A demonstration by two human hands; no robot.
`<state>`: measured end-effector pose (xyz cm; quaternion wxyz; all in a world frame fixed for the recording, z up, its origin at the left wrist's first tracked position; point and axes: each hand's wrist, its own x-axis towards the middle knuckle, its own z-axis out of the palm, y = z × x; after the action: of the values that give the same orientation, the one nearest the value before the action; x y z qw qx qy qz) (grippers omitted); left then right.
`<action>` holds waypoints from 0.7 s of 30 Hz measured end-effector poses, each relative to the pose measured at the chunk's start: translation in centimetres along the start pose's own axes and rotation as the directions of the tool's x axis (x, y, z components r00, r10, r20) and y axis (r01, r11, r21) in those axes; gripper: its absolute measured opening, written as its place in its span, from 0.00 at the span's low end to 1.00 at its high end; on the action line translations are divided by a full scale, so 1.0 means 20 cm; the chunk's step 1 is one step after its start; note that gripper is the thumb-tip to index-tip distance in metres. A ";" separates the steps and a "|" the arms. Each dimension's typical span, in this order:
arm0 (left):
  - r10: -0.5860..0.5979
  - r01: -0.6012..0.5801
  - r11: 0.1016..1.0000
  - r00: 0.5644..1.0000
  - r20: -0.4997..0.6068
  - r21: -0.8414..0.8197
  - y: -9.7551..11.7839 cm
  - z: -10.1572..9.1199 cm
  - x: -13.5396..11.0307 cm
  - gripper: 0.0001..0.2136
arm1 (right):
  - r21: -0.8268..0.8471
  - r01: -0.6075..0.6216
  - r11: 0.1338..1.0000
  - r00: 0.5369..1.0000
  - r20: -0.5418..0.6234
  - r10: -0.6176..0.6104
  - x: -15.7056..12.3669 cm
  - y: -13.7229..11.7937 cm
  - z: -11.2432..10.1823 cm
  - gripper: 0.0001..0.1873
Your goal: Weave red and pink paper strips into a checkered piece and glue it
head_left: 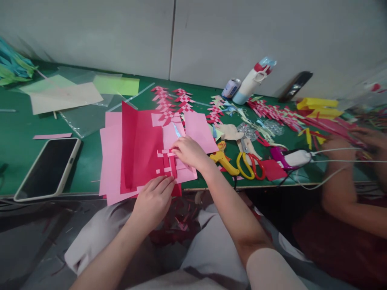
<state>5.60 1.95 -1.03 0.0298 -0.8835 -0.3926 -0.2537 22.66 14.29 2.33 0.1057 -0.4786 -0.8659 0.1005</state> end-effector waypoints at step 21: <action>0.035 -0.035 0.999 0.999 -0.026 -0.015 0.02 -0.02 0.02 0.14 | 0.017 0.120 0.993 0.993 -0.003 -0.120 -0.31 -0.01 -0.03 0.08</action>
<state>5.88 1.83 -0.53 0.0327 -0.8871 -0.3747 -0.2675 25.84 8.96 2.47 0.1166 -0.4249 -0.8921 0.1007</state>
